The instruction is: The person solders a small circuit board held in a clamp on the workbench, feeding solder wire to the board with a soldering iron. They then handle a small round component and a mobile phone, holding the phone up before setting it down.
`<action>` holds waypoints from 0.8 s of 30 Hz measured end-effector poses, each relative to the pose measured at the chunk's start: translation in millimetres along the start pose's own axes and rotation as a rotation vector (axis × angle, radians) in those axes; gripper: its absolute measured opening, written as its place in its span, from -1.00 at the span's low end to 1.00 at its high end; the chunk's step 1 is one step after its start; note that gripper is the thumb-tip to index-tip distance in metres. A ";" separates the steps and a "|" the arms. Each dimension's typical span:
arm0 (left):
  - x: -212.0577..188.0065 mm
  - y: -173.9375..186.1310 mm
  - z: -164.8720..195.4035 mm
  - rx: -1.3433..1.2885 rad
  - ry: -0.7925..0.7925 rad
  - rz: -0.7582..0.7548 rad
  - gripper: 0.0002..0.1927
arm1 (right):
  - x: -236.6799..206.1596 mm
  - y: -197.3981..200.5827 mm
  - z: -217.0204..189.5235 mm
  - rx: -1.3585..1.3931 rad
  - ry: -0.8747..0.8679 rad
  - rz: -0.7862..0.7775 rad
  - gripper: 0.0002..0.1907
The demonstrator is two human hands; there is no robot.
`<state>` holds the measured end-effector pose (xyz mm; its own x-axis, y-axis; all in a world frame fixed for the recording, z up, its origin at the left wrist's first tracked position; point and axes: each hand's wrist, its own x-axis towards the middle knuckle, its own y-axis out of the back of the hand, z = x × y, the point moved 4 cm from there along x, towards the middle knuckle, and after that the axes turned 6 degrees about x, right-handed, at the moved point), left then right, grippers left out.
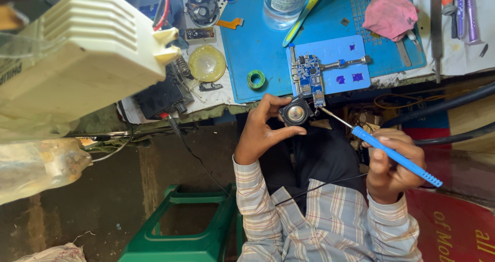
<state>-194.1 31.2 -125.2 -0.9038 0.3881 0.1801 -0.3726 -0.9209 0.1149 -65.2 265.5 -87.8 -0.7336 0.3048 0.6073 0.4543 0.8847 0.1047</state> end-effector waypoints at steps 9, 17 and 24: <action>-0.6 -1.0 -3.3 0.006 0.009 -0.006 -0.34 | 2.0 0.4 1.4 -0.009 -0.001 -0.023 -0.72; -0.4 -0.1 -5.6 -0.026 -0.002 -0.007 -0.35 | 1.5 2.3 5.1 0.064 0.032 0.047 -0.68; -5.8 -2.3 -5.6 -0.210 0.054 -0.054 -0.42 | -7.2 7.5 6.0 0.196 0.071 0.164 -0.70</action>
<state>-189.2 30.9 -132.0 -0.8893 0.4397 0.1260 -0.4512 -0.8885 -0.0841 -59.5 272.0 -96.1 -0.6177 0.4308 0.6580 0.4528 0.8788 -0.1503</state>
